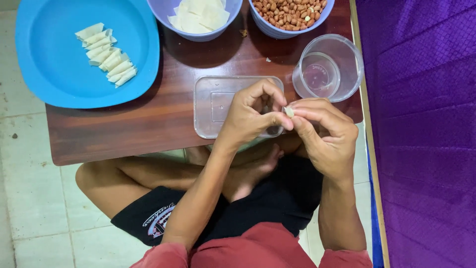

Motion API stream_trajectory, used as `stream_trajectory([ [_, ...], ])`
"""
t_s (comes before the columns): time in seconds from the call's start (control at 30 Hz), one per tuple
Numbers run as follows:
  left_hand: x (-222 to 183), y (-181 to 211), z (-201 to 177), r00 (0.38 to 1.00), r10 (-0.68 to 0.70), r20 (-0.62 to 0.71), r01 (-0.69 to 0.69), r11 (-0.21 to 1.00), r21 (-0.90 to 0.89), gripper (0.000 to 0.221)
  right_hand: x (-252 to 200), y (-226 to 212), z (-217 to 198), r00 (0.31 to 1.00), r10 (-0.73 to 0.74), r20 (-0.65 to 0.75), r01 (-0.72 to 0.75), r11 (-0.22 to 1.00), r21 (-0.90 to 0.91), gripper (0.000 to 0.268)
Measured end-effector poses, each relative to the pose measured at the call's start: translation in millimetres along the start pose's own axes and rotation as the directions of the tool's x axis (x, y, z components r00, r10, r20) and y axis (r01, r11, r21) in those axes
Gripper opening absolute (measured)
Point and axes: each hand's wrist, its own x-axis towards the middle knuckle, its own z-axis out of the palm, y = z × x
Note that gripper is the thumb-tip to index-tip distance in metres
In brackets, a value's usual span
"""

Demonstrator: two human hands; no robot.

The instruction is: Wrapping individual peanuts in small square wrappers and rolling them into cylinders before placing them on a plate.

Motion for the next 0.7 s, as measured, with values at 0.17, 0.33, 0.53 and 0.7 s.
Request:
stream_trajectory([
  [0.17, -5.8, 28.4, -3.4, 1.000, 0.024, 0.001, -0.023, 0.967, 0.254, 0.032, 6.7, -9.3, 5.3, 0.998, -0.058, 0.002, 0.058, 0.985, -0.165, 0.005],
  [0.33, -15.1, 52.2, -16.0, 0.999, 0.044, 0.026, -0.051, 0.903, 0.426, 0.017, 11.4, -14.1, 16.4, 0.989, -0.143, 0.042, 0.149, 0.954, -0.262, 0.004],
  [0.53, -28.9, 73.3, -32.5, 1.000, -0.013, -0.003, 0.013, 0.858, 0.514, 0.012, 12.3, -10.3, 32.2, 0.962, -0.241, 0.127, 0.272, 0.884, -0.380, 0.003],
  [0.7, -37.7, 67.3, -38.9, 0.998, 0.010, -0.059, 0.025, 0.833, 0.552, 0.014, 9.3, -6.4, 38.4, 0.967, -0.225, 0.117, 0.253, 0.895, -0.368, 0.006],
])
